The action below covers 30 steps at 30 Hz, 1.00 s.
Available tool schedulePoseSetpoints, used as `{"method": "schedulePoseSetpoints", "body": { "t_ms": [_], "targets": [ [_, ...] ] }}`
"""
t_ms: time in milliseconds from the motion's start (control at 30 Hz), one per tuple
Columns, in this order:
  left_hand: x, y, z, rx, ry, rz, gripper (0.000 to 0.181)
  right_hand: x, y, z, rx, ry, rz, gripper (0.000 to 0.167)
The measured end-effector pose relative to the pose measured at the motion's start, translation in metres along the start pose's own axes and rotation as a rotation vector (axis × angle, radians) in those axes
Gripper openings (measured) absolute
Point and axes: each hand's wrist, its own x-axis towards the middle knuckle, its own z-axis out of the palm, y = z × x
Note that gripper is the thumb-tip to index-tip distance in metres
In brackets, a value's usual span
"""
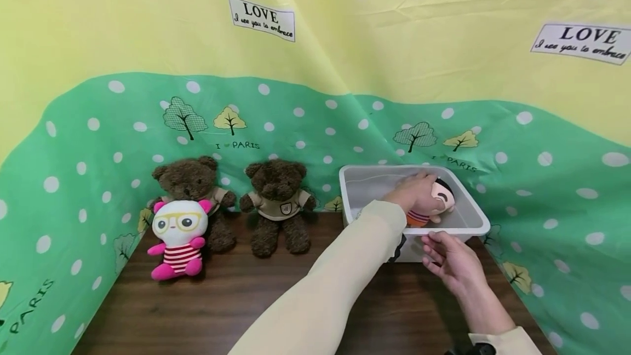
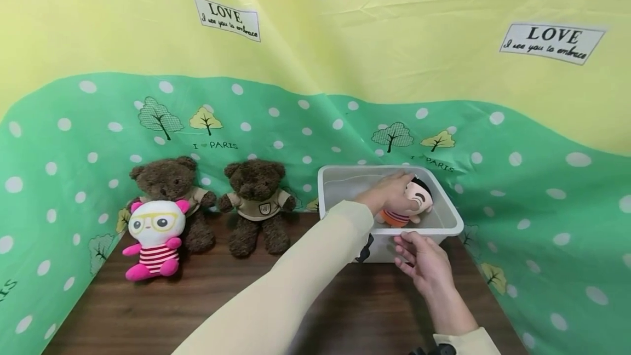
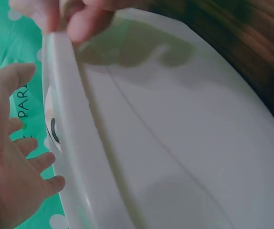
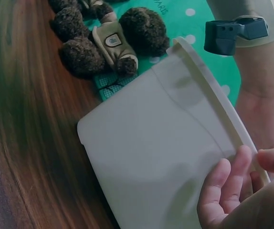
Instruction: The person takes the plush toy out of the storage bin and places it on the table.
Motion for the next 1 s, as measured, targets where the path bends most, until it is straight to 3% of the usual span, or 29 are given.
{"method": "schedulePoseSetpoints", "body": {
  "t_ms": [267, 500, 733, 1000],
  "targets": [
    [-0.003, -0.004, 0.005, -0.089, -0.057, -0.039, 0.091, 0.002, 0.005, 0.002, 0.002, 0.009, 0.000, 0.021],
    [-0.003, -0.004, 0.010, -0.014, -0.030, -0.037, 0.084, -0.001, 0.003, 0.004, 0.001, 0.028, 0.010, 0.019],
    [-0.005, -0.002, 0.009, 0.078, 0.011, -0.021, 0.045, -0.002, 0.000, 0.001, 0.006, 0.020, -0.012, 0.019],
    [0.004, -0.005, 0.019, 0.188, 0.074, 0.041, 0.046, 0.002, 0.003, 0.000, 0.017, 0.010, -0.023, 0.019]
  ]
}}
